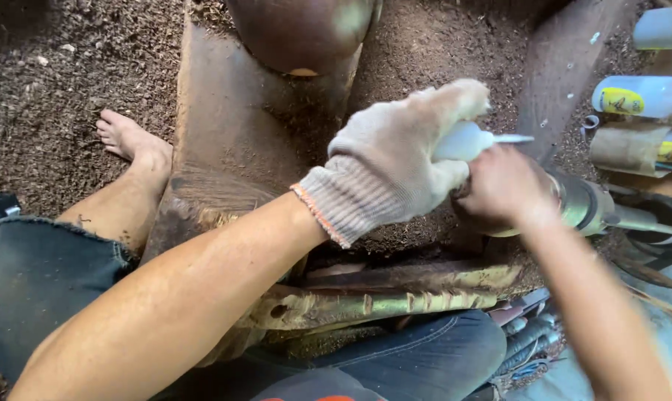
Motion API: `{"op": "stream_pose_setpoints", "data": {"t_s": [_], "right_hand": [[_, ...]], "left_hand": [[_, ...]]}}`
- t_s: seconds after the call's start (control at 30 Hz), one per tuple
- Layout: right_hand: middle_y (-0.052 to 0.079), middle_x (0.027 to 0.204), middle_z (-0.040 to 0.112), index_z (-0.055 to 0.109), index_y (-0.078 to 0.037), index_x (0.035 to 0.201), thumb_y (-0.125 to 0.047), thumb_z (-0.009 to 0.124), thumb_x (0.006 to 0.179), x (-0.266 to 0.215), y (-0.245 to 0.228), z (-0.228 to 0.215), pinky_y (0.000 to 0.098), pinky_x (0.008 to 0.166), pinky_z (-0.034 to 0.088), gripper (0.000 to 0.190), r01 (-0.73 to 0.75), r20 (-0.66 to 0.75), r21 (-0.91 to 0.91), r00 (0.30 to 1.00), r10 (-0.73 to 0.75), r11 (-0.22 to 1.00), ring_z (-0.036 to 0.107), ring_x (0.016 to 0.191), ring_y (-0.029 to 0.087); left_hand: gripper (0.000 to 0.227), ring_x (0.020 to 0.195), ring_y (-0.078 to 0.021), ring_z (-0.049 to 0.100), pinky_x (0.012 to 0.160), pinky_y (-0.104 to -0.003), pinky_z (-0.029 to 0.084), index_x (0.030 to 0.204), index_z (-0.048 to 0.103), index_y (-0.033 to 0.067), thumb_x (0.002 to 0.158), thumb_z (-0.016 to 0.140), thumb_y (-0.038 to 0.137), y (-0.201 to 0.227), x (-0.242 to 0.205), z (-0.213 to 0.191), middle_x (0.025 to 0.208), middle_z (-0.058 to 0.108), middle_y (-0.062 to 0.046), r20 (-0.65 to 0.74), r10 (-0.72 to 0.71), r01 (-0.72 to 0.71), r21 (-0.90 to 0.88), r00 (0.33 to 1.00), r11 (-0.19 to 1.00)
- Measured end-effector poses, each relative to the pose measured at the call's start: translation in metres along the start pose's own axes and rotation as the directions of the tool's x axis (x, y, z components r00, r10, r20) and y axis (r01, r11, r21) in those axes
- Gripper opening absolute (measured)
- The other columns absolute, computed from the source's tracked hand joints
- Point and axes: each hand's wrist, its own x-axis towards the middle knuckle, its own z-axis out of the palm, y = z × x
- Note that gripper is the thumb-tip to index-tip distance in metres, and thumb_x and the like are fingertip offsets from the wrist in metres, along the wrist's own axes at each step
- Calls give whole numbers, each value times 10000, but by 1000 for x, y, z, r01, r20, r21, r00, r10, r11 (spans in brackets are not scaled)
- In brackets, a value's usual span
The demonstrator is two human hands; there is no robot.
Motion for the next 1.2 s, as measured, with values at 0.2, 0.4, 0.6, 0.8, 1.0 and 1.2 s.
{"op": "stream_pose_setpoints", "data": {"t_s": [0.2, 0.4, 0.6, 0.8, 1.0, 1.2], "right_hand": [[147, 1480, 549, 613, -8, 1369, -276, 777, 756, -16, -33, 150, 523, 1257, 317, 689, -263, -822, -69, 562, 95, 962, 445, 1444, 348], [158, 1491, 533, 614, -72, 1385, -438, 762, 742, -26, 8, 113, 513, 1262, 290, 755, -150, -780, -271, 612, -126, 951, 401, 1461, 355], [110, 1341, 637, 681, -141, 1276, -546, 857, 669, 22, 42, -7, 463, 1146, 395, 750, 107, -320, 57, 944, -83, 993, 516, 1343, 308], [79, 1278, 760, 727, -168, 1252, -409, 889, 627, 94, 123, 44, 390, 1075, 480, 689, 60, 103, 651, 981, -167, 757, 681, 1210, 281], [79, 1316, 715, 755, -122, 1205, -334, 705, 931, 1, 28, 65, 505, 1132, 449, 351, 55, -425, 405, 895, 134, 913, 601, 1306, 327], [139, 1512, 544, 688, -95, 1340, -238, 701, 908, -52, -41, 156, 573, 1226, 258, 455, -148, -814, -182, 577, -65, 972, 391, 1458, 363]], "left_hand": [[558, 1012, -293, 761, 856, -394, 624, 1369, 559, 122, 859, 759, 227, 10, -8, 4, 1178, 732, -131, -19, 83, -84, -39, 996, 996], [592, 933, -312, 764, 792, -431, 616, 1389, 553, 182, 850, 784, 271, 7, -15, 13, 1130, 742, -118, -13, 71, -72, -11, 997, 997], [597, 923, -334, 750, 769, -461, 596, 1341, 545, 169, 814, 805, 278, 8, -8, 4, 1076, 734, -111, -43, 90, -89, 9, 995, 996], [507, 952, -325, 753, 778, -448, 602, 1280, 556, 169, 844, 799, 258, 9, -8, -3, 1055, 730, -96, -21, 76, -77, -21, 997, 997], [475, 941, -325, 753, 786, -445, 605, 1263, 564, 152, 857, 788, 251, 5, -6, 2, 1056, 729, -109, 15, 71, -72, 14, 997, 997], [492, 914, -341, 745, 761, -467, 597, 1268, 565, 149, 840, 785, 252, 2, -7, 4, 1036, 724, -125, 20, 83, -85, 75, 996, 994]]}}
